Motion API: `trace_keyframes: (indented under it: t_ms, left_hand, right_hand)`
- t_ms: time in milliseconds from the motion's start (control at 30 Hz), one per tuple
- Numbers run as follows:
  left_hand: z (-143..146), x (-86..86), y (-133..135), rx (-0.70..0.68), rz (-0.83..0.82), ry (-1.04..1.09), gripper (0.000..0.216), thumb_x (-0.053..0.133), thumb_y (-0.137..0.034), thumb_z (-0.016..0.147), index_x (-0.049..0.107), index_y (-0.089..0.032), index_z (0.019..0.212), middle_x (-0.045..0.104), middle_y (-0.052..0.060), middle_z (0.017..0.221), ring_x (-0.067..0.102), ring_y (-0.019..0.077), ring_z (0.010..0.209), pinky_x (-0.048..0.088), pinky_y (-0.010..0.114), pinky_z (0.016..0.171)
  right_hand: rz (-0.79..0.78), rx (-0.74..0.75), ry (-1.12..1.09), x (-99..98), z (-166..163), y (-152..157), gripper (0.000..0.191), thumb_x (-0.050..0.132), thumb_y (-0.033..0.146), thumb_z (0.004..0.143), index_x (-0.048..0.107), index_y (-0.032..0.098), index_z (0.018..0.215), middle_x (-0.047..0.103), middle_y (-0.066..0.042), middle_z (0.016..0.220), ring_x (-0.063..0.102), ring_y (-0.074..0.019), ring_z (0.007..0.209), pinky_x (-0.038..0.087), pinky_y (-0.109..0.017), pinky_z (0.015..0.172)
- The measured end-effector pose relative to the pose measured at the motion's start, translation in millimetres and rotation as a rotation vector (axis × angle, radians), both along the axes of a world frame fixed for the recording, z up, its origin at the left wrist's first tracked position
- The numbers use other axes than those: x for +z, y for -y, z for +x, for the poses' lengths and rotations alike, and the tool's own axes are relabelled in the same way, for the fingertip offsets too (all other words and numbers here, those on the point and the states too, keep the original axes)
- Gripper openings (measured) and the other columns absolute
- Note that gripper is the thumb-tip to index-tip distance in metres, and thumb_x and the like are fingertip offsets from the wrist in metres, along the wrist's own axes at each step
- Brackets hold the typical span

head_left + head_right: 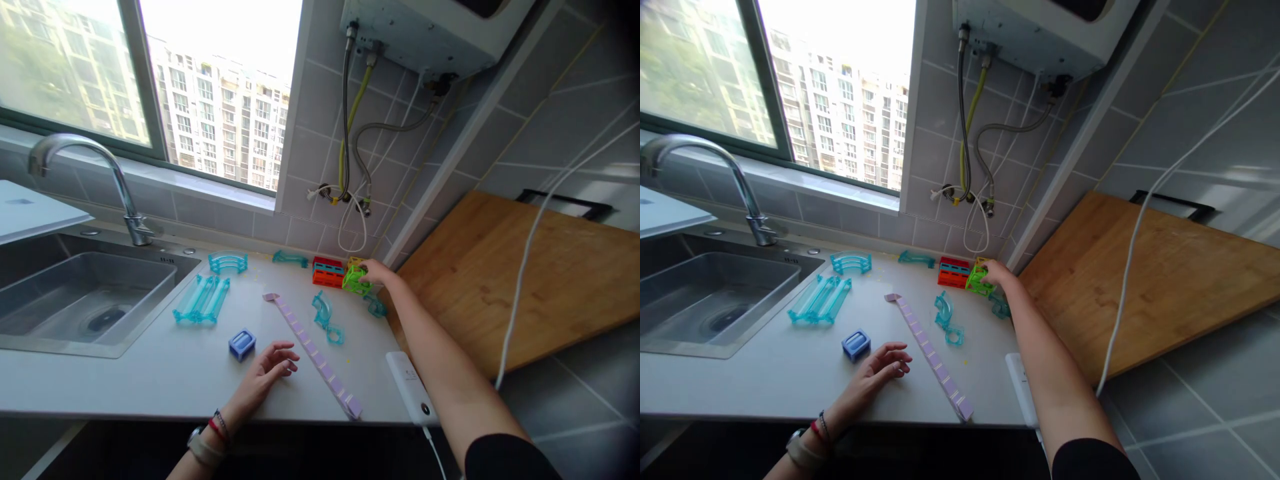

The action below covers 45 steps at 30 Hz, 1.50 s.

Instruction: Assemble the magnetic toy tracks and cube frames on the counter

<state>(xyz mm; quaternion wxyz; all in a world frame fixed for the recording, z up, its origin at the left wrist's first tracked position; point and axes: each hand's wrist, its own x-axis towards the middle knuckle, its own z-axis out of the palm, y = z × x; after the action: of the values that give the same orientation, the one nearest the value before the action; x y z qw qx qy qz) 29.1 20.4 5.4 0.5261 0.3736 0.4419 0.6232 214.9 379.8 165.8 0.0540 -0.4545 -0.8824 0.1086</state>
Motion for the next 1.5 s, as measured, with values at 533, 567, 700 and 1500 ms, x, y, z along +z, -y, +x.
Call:
trace_keyframes:
  t_ms: [533,567,700,1500]
  left_hand:
    - [-5.4,-15.9,0.1,-0.026,-0.091,0.131,0.031,0.067,-0.039,0.087,0.066,-0.023,0.113,0.071,0.009,0.104,0.067,0.0247,0.091,0.052,0.04,0.088]
    - [-5.1,-15.8,0.5,-0.031,-0.09,0.122,0.031,0.067,-0.04,0.087,0.066,-0.023,0.113,0.071,0.009,0.102,0.066,0.0248,0.09,0.052,0.04,0.088]
    - [-4.8,-14.5,1.9,-0.065,-0.058,0.074,0.034,0.065,-0.044,0.089,0.067,-0.023,0.115,0.07,0.009,0.092,0.065,0.0245,0.087,0.052,0.039,0.084]
    - [-3.2,-6.3,-3.1,0.018,-0.093,0.18,0.03,0.066,-0.023,0.08,0.067,-0.021,0.11,0.069,0.006,0.093,0.065,0.0216,0.088,0.052,0.037,0.086]
  right_hand:
    - [0.089,0.124,0.251,-54.9,11.0,-134.2,0.063,0.081,0.014,0.072,0.063,0.019,0.132,0.068,-0.013,0.129,0.063,-0.0289,0.12,0.045,-0.034,0.101]
    - [0.086,0.129,0.261,-57.7,10.5,-135.9,0.062,0.08,0.014,0.072,0.063,0.019,0.132,0.068,-0.013,0.128,0.062,-0.029,0.12,0.045,-0.034,0.102]
    - [0.092,0.155,0.274,-66.6,6.3,-137.9,0.057,0.081,0.013,0.072,0.066,0.017,0.127,0.067,-0.014,0.128,0.061,-0.0289,0.12,0.043,-0.034,0.102]
    - [0.164,-0.156,0.055,-86.5,-22.0,-10.8,0.031,0.048,0.038,0.097,0.064,0.016,0.112,0.066,-0.016,0.115,0.062,-0.0272,0.111,0.046,-0.035,0.092]
